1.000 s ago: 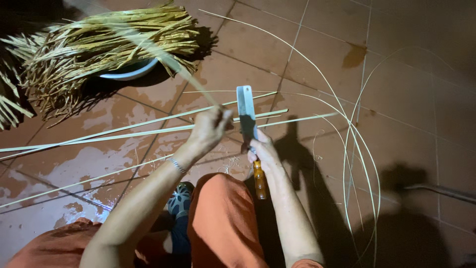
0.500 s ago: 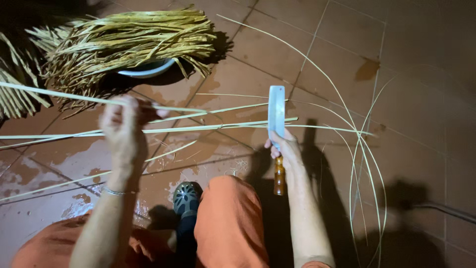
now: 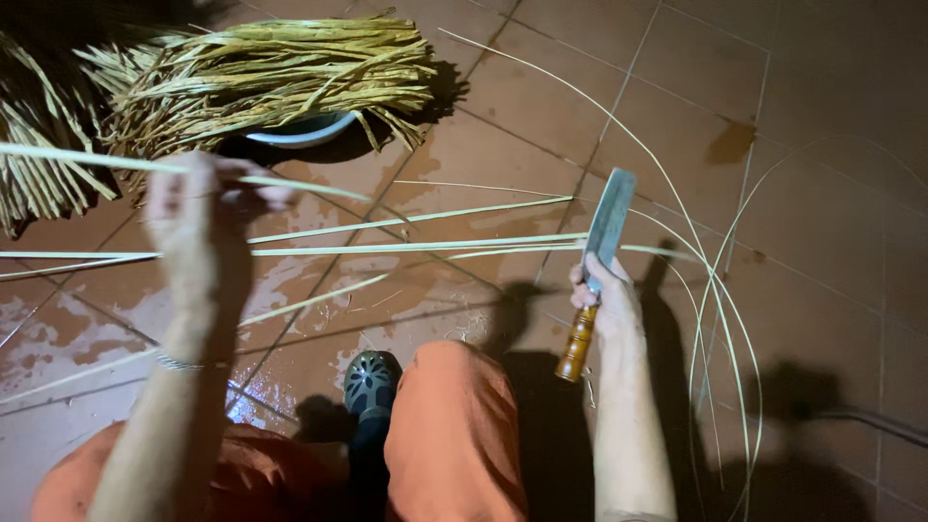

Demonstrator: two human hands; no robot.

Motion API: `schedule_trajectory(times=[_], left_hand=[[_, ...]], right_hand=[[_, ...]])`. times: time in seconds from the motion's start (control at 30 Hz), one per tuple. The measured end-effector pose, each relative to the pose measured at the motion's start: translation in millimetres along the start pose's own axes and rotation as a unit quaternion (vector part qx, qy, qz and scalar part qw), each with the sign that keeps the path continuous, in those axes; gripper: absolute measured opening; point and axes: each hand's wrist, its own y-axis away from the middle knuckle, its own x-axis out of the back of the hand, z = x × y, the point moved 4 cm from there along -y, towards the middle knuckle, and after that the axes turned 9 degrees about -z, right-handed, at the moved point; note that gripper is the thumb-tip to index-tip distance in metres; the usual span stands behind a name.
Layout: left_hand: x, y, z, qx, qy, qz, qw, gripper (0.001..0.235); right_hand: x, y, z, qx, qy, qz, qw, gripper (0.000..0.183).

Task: The person sits on a tiled floor and uses a large knife to split long bamboo strips into thinner strands. They hold the strip with one hand and draw the knife along its length to peel off thin layers, repeating the process on multiple strips.

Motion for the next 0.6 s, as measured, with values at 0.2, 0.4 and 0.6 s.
schedule_trajectory(times=[0.2,0.4,0.6], left_hand=[[-117,-18,-35,0.048,0.048,-0.102,0.992,0.019],[-200,-18,-79,0.095,0.07,-0.187,0.975,0.02],[-248,-2,-102,0.109,0.049,-0.302,0.946,0.035]], right_hand=[[-83,11,22,-0.062,0.023,-0.075,0.995,0.029],[-115,6,58,-0.126,0.131,-0.157,0.971,0.015],[-103,-12,95,-0.136,0.05,-0.185,0.972,0.018]])
